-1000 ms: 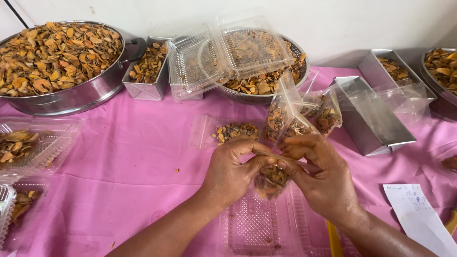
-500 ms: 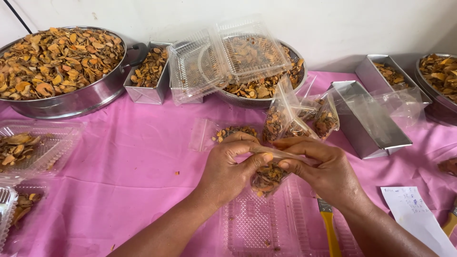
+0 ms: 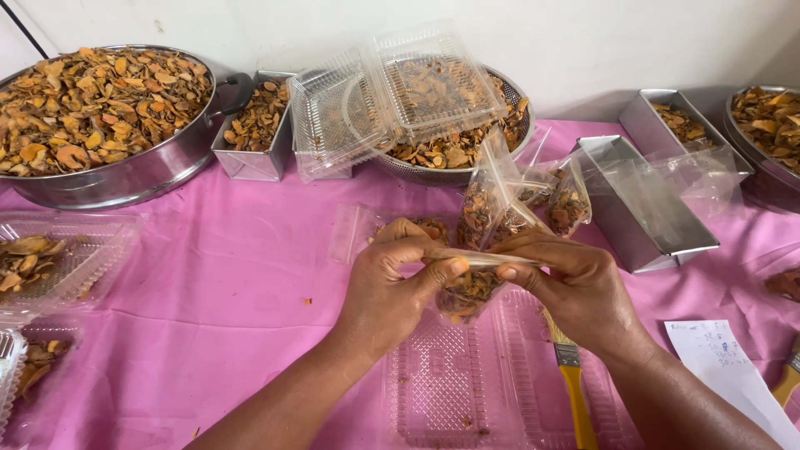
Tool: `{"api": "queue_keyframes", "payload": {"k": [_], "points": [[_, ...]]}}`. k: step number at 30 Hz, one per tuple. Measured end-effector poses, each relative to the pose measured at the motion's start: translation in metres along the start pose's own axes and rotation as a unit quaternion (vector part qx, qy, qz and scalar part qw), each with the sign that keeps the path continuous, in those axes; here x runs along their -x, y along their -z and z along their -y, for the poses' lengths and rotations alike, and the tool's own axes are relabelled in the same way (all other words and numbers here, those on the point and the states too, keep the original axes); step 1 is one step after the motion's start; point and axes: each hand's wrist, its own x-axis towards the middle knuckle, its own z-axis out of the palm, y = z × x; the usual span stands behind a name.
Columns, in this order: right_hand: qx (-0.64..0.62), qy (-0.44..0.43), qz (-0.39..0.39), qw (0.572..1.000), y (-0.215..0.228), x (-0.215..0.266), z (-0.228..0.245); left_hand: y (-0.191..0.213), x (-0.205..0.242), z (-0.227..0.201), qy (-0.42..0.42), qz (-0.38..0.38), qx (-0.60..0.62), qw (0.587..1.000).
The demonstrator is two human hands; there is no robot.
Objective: Packing dried tea or herb pieces into plastic containers and bags using hands and a brush
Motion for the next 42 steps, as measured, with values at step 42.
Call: {"api": "queue_keyframes", "payload": {"k": [42], "points": [[0.393,-0.320,-0.015,0.862,0.126,-0.020,-0.055,-0.059,0.124,0.008,-0.205,0.340,-0.468,0.790]]}}
